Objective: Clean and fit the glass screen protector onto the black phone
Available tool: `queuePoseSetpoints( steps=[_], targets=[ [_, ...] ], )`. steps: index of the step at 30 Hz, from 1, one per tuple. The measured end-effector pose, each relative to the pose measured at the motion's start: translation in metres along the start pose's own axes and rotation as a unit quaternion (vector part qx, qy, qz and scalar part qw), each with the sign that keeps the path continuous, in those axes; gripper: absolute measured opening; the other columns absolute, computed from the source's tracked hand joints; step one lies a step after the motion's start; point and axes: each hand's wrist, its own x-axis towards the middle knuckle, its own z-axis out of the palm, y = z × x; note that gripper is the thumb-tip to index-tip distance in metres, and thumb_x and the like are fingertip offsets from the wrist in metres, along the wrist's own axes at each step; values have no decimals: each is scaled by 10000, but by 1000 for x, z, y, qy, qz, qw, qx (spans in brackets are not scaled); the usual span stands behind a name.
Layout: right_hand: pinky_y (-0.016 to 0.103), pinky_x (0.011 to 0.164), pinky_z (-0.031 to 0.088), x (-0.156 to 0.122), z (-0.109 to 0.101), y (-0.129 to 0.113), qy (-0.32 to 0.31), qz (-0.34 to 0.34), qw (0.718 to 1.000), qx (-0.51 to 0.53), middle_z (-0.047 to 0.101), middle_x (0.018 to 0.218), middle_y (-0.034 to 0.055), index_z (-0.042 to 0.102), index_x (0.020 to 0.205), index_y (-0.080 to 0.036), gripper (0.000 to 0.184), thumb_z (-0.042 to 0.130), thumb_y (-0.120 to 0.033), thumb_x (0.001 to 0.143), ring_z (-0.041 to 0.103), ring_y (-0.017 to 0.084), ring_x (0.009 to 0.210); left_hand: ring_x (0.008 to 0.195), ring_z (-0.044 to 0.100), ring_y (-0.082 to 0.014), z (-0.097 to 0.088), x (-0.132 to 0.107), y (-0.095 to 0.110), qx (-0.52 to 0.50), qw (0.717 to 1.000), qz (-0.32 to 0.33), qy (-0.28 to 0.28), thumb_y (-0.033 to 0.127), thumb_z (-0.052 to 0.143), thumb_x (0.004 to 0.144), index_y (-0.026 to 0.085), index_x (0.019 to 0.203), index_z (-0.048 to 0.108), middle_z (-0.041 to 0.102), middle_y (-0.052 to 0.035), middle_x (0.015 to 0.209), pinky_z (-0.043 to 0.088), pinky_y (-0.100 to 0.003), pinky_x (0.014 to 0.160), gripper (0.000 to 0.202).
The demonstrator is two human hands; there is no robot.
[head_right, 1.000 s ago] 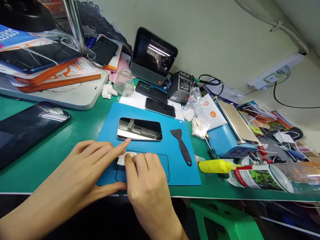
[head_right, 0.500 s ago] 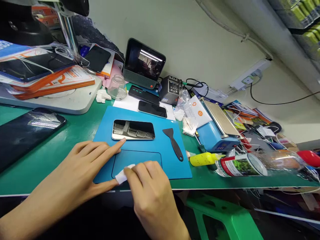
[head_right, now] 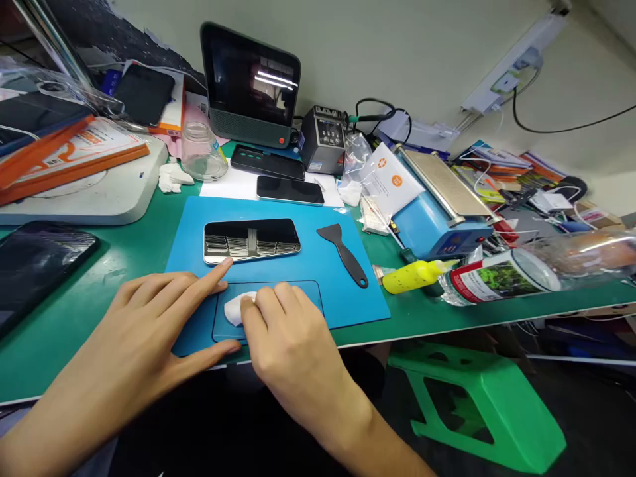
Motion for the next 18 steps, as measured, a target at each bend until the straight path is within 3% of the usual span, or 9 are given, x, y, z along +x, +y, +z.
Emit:
queuePoseSetpoints(
  steps=[6, 10, 15, 18],
  targets=[
    [398, 683, 449, -19, -14, -5, -2, -32, 999, 18, 752, 949, 99, 767, 1219, -20, 263, 533, -92, 1123, 560, 231, 804, 1127, 580, -336, -2, 1, 0, 3, 1000, -2, -14, 591, 410, 1171, 166, 1752, 320, 718, -116, 1187, 394, -471, 1001, 725],
    [395, 718, 469, -24, -21, 3, -5, -18, 999, 47, 776, 962, 89, 784, 1189, -55, 320, 469, -54, 1132, 607, 222, 847, 1151, 576, -349, -3, 1, 0, -1, 1000, -5, -21, 600, 427, 1164, 176, 1762, 307, 715, -121, 1204, 398, -476, 992, 743],
    [392, 808, 516, -10, -8, 18, 61, 51, 996, 29, 795, 1012, 94, 788, 1231, -71, 258, 572, -31, 1095, 627, 238, 935, 1172, 581, -358, -3, 1, 1, 0, 1000, -5, -20, 607, 472, 1147, 172, 1760, 308, 713, -133, 1232, 402, -484, 1009, 769],
    [394, 813, 525, 1, 1, 20, 52, 46, 997, 31, 795, 1031, 98, 794, 1208, -77, 267, 554, -34, 1100, 634, 245, 946, 1153, 572, -363, -3, 1, 2, 12, 1000, -6, -28, 609, 467, 1146, 172, 1750, 331, 696, -142, 1220, 401, -492, 1002, 758]
  ],
)
